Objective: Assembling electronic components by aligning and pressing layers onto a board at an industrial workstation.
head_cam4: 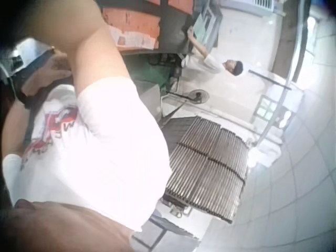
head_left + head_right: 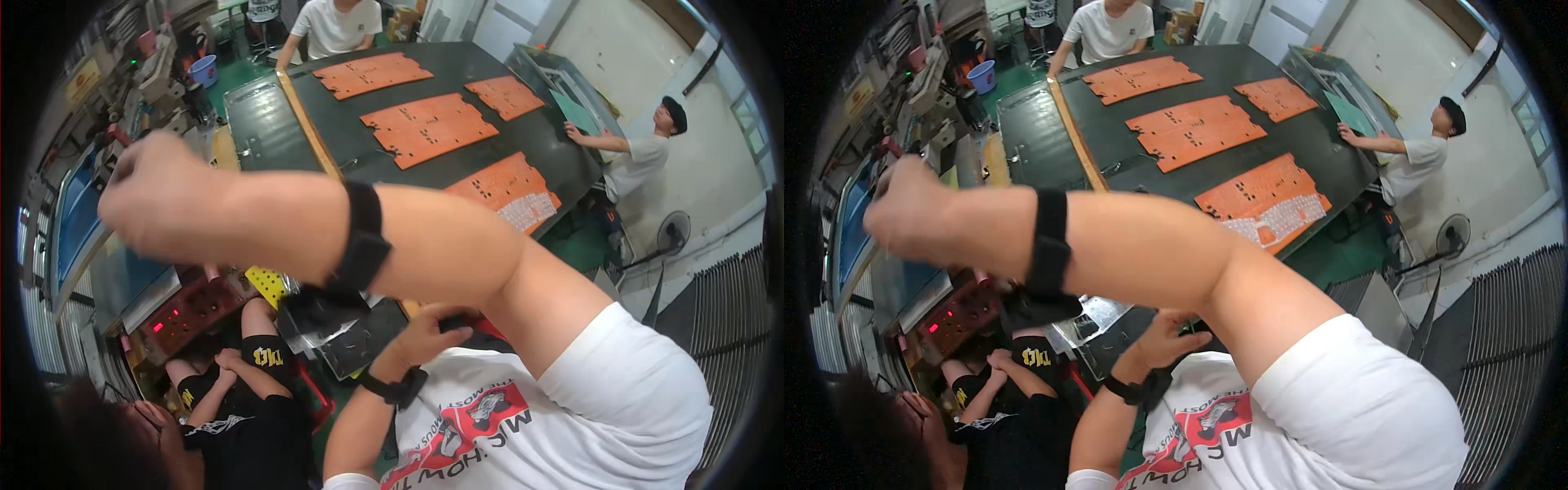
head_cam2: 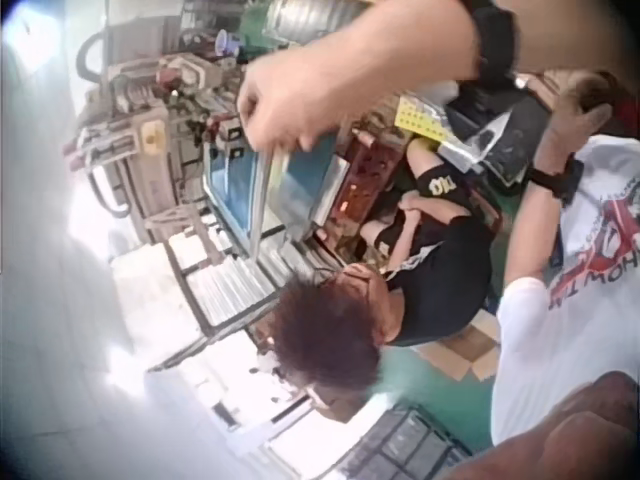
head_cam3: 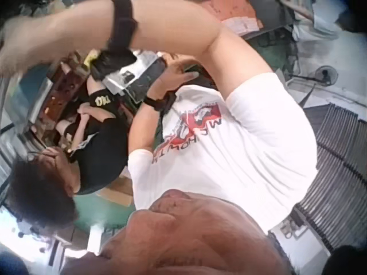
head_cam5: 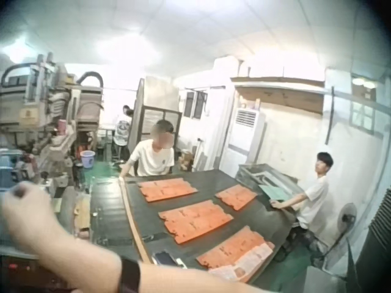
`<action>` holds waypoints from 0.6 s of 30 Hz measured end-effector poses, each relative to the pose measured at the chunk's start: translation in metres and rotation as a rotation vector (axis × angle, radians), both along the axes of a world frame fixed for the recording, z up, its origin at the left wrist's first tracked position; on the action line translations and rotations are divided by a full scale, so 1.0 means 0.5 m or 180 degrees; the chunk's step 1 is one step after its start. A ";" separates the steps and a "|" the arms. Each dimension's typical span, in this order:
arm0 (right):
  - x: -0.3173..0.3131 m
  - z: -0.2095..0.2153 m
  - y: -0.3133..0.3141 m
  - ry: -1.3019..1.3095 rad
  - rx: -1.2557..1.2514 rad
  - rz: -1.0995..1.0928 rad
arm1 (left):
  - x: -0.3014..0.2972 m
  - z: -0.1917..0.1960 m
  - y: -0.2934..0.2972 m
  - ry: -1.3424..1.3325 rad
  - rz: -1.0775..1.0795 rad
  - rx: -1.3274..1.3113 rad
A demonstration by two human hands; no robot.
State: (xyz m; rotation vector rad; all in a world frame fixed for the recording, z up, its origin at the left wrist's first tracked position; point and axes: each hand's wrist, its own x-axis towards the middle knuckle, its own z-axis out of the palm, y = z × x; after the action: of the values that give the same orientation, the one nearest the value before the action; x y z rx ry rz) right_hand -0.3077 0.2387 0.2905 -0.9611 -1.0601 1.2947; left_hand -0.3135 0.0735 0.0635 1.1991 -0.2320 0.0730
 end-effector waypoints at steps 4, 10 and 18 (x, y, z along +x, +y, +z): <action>0.080 -0.029 0.154 0.0001 -0.0310 -0.0866 | -0.061 0.048 -0.019 0.0629 0.0966 0.0534; 0.029 0.023 0.088 -0.6543 0.1102 0.0267 | -0.046 0.017 0.117 0.0473 0.3976 0.1482; 0.247 0.121 -0.166 -0.5904 0.2965 -0.0750 | 0.133 -0.030 0.034 0.0243 0.1534 0.1401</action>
State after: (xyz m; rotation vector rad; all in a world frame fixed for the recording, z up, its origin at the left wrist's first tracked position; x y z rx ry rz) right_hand -0.1844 0.1557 0.3509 -1.3022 -2.4026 -0.7664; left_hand -0.2469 0.0906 0.0483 1.6743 0.1213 0.4126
